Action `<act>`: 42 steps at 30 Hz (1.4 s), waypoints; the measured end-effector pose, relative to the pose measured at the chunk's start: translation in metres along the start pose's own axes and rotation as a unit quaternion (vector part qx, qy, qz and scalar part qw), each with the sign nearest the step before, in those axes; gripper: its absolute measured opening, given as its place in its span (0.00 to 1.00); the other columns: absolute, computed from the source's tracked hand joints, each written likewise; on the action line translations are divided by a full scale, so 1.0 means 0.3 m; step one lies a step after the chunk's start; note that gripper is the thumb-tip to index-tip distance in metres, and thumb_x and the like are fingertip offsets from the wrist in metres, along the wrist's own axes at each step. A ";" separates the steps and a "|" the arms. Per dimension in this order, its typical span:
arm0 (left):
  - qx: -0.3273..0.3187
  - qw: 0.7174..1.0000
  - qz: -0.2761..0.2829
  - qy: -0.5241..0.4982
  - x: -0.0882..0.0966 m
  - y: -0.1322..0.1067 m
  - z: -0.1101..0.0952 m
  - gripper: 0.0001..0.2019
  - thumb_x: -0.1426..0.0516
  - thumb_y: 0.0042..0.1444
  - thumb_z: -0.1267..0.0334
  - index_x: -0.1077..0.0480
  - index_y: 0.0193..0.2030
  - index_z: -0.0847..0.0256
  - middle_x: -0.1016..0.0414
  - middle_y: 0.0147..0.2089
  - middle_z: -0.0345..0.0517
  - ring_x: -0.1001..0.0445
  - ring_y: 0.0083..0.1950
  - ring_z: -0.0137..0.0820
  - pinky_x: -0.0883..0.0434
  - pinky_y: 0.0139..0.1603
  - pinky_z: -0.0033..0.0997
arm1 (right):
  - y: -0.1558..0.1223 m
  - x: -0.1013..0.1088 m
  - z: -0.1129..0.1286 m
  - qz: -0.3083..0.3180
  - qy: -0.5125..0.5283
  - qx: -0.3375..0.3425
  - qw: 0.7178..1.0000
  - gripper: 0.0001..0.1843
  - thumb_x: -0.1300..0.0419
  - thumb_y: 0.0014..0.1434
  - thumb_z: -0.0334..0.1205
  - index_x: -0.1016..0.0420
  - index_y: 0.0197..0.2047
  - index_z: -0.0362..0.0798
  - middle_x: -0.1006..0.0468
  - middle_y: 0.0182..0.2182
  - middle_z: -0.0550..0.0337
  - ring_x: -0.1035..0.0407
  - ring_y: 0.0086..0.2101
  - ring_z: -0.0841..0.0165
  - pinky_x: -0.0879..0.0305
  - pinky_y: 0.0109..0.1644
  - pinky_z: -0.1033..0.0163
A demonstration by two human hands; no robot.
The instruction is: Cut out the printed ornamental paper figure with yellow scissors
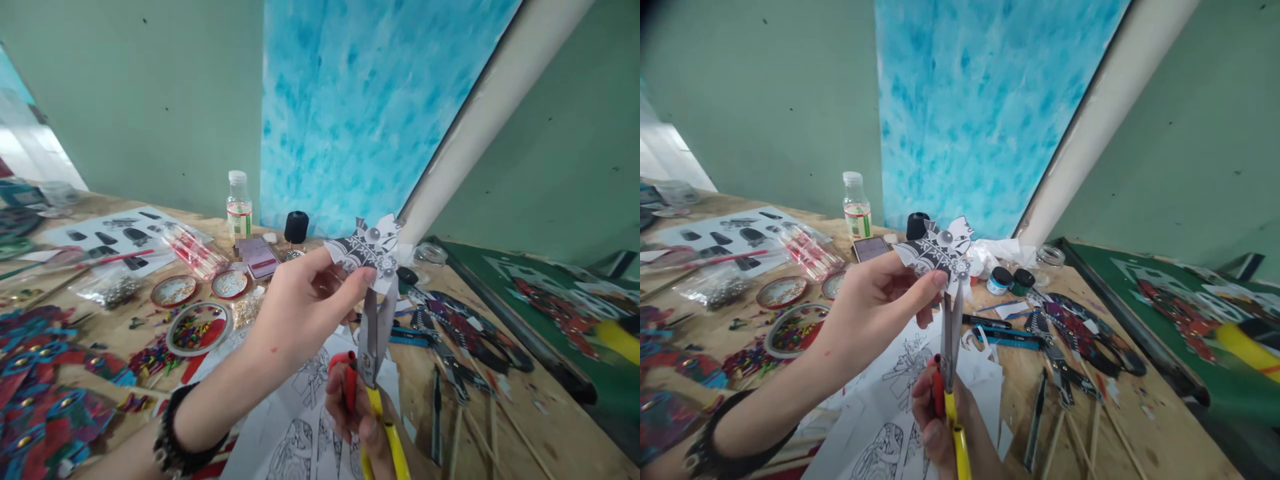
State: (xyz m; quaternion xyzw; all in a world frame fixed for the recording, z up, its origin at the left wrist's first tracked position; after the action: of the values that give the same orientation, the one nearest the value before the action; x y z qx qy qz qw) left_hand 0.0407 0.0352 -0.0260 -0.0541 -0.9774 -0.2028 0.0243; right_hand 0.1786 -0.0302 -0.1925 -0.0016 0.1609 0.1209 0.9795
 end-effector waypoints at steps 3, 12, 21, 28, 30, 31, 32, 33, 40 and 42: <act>-0.003 1.000 0.014 0.010 -0.011 -0.006 0.001 0.15 0.38 0.63 0.55 0.30 0.29 0.59 0.26 0.22 0.39 0.26 0.22 0.28 0.33 0.21 0.24 | 0.007 -0.004 0.003 -0.017 0.000 0.006 1.000 0.32 0.29 0.41 0.74 0.23 0.38 0.59 0.31 0.34 0.56 0.37 0.29 0.61 0.32 0.29 0.56; -0.019 0.999 0.021 0.033 -0.024 -0.014 -0.001 0.15 0.38 0.64 0.55 0.30 0.29 0.59 0.27 0.21 0.38 0.27 0.21 0.27 0.36 0.20 0.25 | -0.010 -0.013 0.049 -0.019 -0.009 0.012 1.000 0.31 0.32 0.47 0.75 0.22 0.39 0.57 0.28 0.35 0.55 0.35 0.29 0.62 0.29 0.31 0.56; -0.019 0.998 0.006 0.063 -0.037 -0.025 0.004 0.15 0.38 0.64 0.53 0.30 0.29 0.58 0.29 0.20 0.38 0.28 0.21 0.28 0.37 0.19 0.27 | 0.025 -0.006 0.072 -0.012 -0.018 -0.001 1.000 0.34 0.29 0.42 0.76 0.24 0.37 0.55 0.29 0.30 0.58 0.39 0.23 0.66 0.38 0.22 0.61; -0.020 0.998 0.021 0.063 -0.051 -0.034 0.020 0.14 0.39 0.64 0.53 0.30 0.31 0.58 0.28 0.21 0.36 0.27 0.21 0.28 0.34 0.21 0.25 | 0.024 0.007 0.046 -0.016 -0.012 -0.007 1.000 0.35 0.33 0.45 0.77 0.24 0.38 0.55 0.28 0.31 0.58 0.41 0.22 0.68 0.42 0.20 0.63; -0.020 0.998 0.020 0.061 -0.053 -0.036 0.021 0.14 0.39 0.65 0.53 0.31 0.31 0.57 0.28 0.20 0.36 0.27 0.21 0.27 0.34 0.20 0.24 | 0.028 0.016 0.033 -0.016 -0.009 -0.013 1.000 0.35 0.32 0.44 0.76 0.23 0.39 0.55 0.26 0.33 0.58 0.40 0.21 0.69 0.42 0.19 0.64; -0.021 0.998 0.021 0.058 -0.054 -0.037 0.021 0.14 0.39 0.65 0.53 0.31 0.31 0.57 0.28 0.20 0.35 0.27 0.21 0.27 0.34 0.20 0.24 | 0.034 0.020 0.023 -0.016 -0.008 -0.019 1.000 0.34 0.31 0.44 0.76 0.23 0.39 0.55 0.26 0.33 0.58 0.40 0.21 0.70 0.43 0.19 0.64; -0.023 0.998 0.021 0.055 -0.055 -0.038 0.021 0.14 0.39 0.65 0.53 0.31 0.31 0.57 0.28 0.20 0.35 0.27 0.21 0.27 0.34 0.20 0.24 | 0.043 0.025 0.012 -0.014 -0.006 -0.027 1.000 0.33 0.31 0.45 0.76 0.24 0.37 0.54 0.25 0.32 0.59 0.40 0.20 0.70 0.43 0.18 0.65; -0.026 0.998 0.022 0.054 -0.056 -0.039 0.021 0.14 0.39 0.65 0.53 0.31 0.31 0.57 0.28 0.20 0.35 0.27 0.21 0.27 0.33 0.20 0.24 | 0.057 0.030 -0.001 -0.012 -0.005 -0.036 0.999 0.32 0.33 0.47 0.76 0.24 0.35 0.54 0.26 0.30 0.60 0.40 0.19 0.71 0.44 0.18 0.65; -0.033 0.997 0.033 0.056 -0.061 -0.042 0.022 0.13 0.41 0.66 0.53 0.32 0.33 0.57 0.28 0.20 0.35 0.26 0.20 0.27 0.33 0.20 0.24 | 0.166 0.062 -0.087 0.021 -0.015 -0.093 0.995 0.37 0.46 0.60 0.77 0.31 0.22 0.50 0.37 0.14 0.67 0.41 0.14 0.72 0.44 0.14 0.68; -0.030 0.998 0.032 0.053 -0.063 -0.043 0.019 0.14 0.41 0.66 0.53 0.33 0.32 0.57 0.29 0.19 0.34 0.27 0.20 0.27 0.34 0.19 0.24 | 0.171 0.069 -0.097 0.023 -0.022 -0.098 0.995 0.37 0.45 0.61 0.75 0.31 0.21 0.50 0.37 0.13 0.67 0.41 0.13 0.72 0.44 0.14 0.68</act>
State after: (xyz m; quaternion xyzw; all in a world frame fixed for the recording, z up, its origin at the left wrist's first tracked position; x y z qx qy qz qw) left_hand 0.0578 0.0240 -0.0375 -0.0751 -0.9659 -0.2339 0.0811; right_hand 0.1764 0.0232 -0.2247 -0.0912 0.1264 0.1584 0.9750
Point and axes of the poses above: each hand's wrist, its own y-axis towards the middle knuckle, its own x-axis out of the back of the hand, z = x × y, the point moved 2 cm from there along y, towards the middle knuckle
